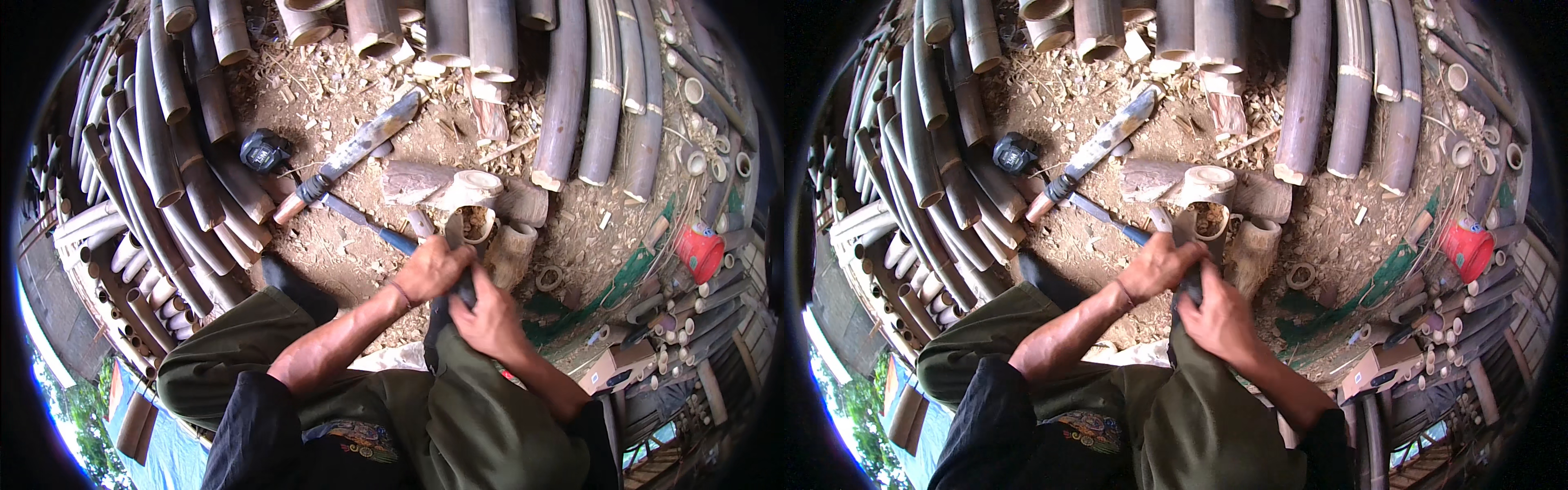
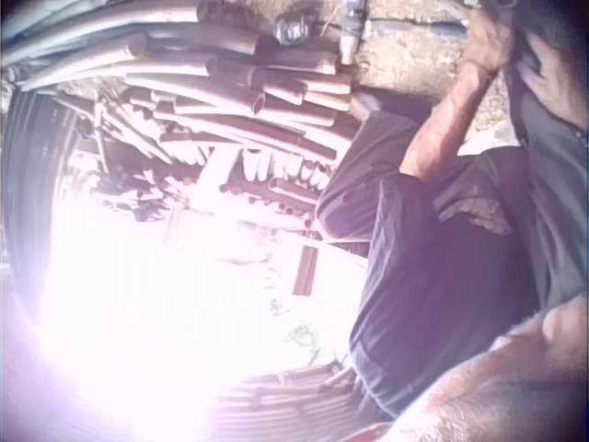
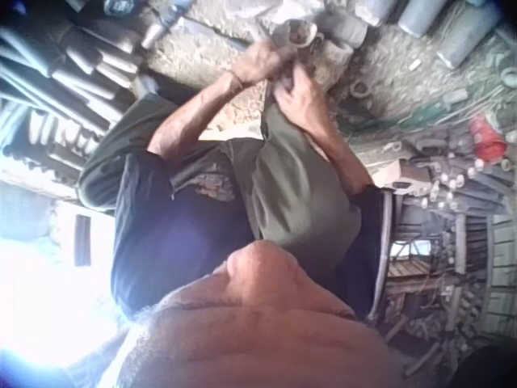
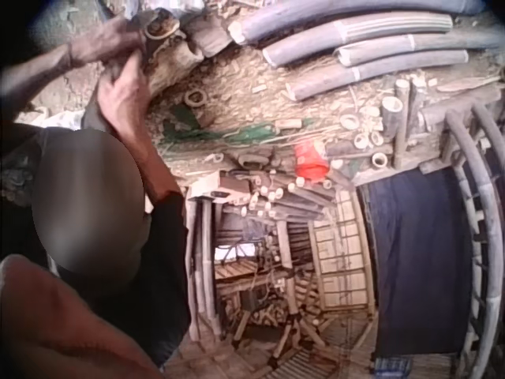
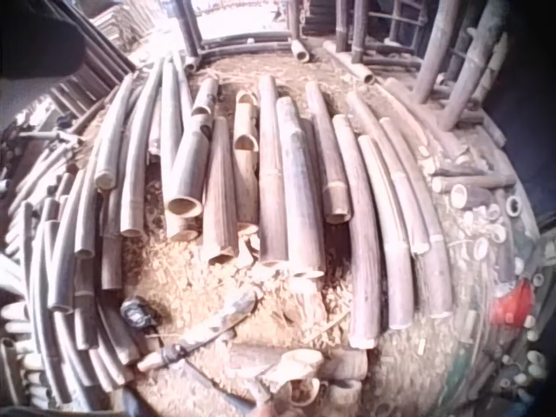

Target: The person sits on the ground surrounded by bamboo pieces and uses a knife to carve and smooth the ends of bamboo segments. They repeatedly pick up a piece, shave the rim, and place it back down among the others.

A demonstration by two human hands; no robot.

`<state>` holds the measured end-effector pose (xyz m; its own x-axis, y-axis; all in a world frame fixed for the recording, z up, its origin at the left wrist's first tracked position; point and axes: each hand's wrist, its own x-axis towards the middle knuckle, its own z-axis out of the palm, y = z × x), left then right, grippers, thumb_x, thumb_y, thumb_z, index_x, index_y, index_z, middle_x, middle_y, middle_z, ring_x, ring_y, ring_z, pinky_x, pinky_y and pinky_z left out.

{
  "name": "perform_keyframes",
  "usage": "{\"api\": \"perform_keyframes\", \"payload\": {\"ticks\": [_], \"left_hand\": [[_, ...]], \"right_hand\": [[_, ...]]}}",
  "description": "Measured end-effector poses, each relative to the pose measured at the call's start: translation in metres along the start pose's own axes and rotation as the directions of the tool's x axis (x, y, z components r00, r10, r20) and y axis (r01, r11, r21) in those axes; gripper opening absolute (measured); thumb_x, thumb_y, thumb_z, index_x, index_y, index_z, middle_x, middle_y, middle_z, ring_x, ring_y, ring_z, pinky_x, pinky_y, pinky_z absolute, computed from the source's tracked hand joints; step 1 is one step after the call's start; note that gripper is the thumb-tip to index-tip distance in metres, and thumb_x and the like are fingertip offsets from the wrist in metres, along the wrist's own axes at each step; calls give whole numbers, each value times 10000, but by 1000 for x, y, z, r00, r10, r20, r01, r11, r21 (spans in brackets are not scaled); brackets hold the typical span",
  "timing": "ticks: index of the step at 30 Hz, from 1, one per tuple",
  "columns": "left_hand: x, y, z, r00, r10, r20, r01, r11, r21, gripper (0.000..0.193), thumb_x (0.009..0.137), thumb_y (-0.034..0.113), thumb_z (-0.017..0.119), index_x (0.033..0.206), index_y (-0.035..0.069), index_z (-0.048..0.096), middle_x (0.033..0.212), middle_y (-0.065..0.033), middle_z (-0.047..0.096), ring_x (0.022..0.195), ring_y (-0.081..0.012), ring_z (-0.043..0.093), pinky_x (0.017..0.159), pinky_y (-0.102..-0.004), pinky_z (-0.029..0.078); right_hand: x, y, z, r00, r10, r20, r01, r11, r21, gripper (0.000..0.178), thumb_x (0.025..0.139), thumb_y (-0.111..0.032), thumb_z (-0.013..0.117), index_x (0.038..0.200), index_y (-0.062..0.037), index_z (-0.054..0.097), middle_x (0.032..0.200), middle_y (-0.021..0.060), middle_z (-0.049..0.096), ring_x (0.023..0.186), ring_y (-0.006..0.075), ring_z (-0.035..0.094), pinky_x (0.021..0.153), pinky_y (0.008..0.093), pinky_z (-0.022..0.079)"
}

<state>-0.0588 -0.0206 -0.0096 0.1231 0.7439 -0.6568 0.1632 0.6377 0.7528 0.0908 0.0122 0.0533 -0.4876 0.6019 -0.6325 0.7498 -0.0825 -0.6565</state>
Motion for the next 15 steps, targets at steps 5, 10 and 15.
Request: {"api": "perform_keyframes", "payload": {"ticks": [5, 10, 15], "left_hand": [[21, 57, 35, 995, -84, -55, 57, 921, -386, 333, 977, 291, 538, 944, -14, 666, 655, -70, 581, 573, -134, 553, 529, -331, 476], [20, 61, 42, 965, -263, 19, 119, 371, -921, 321, 985, 264, 503, 943, -18, 650, 659, -49, 584, 609, -165, 563, 578, -336, 460], [15, 61, 39, 987, -157, 29, 16, -81, -997, 221, 993, 247, 514, 1017, 63, 634, 697, 14, 548, 634, -110, 511, 614, -277, 434]], "right_hand": [[17, 6, -78, 998, -63, -2, 55, 887, -459, 447, 764, -113, 660, 1193, -29, 568, 950, 207, 666, 775, 404, 666, 721, 482, 540], [52, -38, -109, 953, -99, 286, 278, 662, -696, 268, 803, -118, 633, 1052, -23, 606, 820, 171, 691, 710, 354, 685, 639, 456, 550], [73, -73, -110, 884, -75, 461, 431, 513, -742, 109, 817, -146, 629, 864, -82, 703, 739, 117, 709, 686, 254, 710, 614, 381, 551]]}}
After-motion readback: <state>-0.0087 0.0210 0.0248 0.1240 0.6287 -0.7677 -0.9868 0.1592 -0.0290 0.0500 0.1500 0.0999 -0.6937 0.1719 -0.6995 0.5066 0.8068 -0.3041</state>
